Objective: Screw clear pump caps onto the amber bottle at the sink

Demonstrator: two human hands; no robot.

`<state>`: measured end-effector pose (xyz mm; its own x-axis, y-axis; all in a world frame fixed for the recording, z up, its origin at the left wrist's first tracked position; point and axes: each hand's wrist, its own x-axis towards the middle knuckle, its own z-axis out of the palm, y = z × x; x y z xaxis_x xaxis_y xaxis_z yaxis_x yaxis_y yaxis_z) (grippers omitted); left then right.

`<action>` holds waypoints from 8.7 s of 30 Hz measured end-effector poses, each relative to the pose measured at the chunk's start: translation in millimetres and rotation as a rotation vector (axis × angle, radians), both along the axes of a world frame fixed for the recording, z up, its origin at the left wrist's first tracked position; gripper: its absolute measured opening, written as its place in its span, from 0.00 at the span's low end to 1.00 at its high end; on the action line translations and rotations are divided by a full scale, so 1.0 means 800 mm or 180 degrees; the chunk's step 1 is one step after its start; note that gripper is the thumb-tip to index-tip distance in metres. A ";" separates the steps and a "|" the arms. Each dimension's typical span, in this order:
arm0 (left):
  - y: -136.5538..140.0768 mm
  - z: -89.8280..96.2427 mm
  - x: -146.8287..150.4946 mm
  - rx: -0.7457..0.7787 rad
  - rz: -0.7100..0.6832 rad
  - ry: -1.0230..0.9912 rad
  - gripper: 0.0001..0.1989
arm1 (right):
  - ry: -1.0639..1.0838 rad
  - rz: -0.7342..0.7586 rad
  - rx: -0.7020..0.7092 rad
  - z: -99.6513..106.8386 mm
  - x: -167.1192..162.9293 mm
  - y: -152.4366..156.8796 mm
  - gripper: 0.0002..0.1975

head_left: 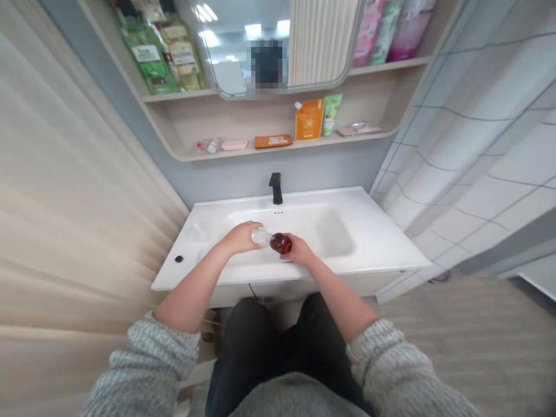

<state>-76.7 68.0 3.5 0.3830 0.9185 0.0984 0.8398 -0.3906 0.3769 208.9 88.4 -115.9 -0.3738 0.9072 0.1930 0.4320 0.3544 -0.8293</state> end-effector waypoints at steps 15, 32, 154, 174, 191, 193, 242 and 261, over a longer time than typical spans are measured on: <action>0.002 0.007 0.001 0.0003 -0.0051 0.0203 0.40 | 0.0013 0.0039 -0.0001 0.003 0.001 -0.001 0.41; 0.004 0.016 0.003 -0.0041 -0.0047 0.0367 0.41 | -0.0028 0.0030 0.0011 0.007 0.001 -0.002 0.41; 0.004 0.124 0.058 0.0031 -0.0400 0.1500 0.38 | 0.0591 0.0119 0.0084 0.000 0.000 0.000 0.41; 0.018 0.152 0.080 0.0033 -0.0552 0.1813 0.38 | 0.0687 0.0078 0.0166 0.003 0.000 -0.003 0.42; 0.021 0.184 0.124 0.0045 -0.0685 0.2237 0.28 | 0.0794 -0.0117 0.0130 0.004 0.000 -0.004 0.42; 0.022 0.186 0.128 0.0044 -0.0716 0.2266 0.27 | 0.0779 -0.0138 0.0154 0.004 0.000 -0.005 0.42; 0.024 0.223 0.224 -0.0314 -0.0418 0.2944 0.42 | 0.1129 -0.0240 0.0360 0.004 0.000 -0.009 0.45; 0.059 0.205 0.219 -0.0197 -0.0575 0.2193 0.47 | 0.1042 -0.0202 0.0378 0.000 0.000 -0.007 0.44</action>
<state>98.3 114.9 167.5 0.4860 0.8309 -0.2708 0.8192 -0.5411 -0.1900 208.7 83.1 -116.2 -0.2181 0.8907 0.3989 0.1744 0.4378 -0.8820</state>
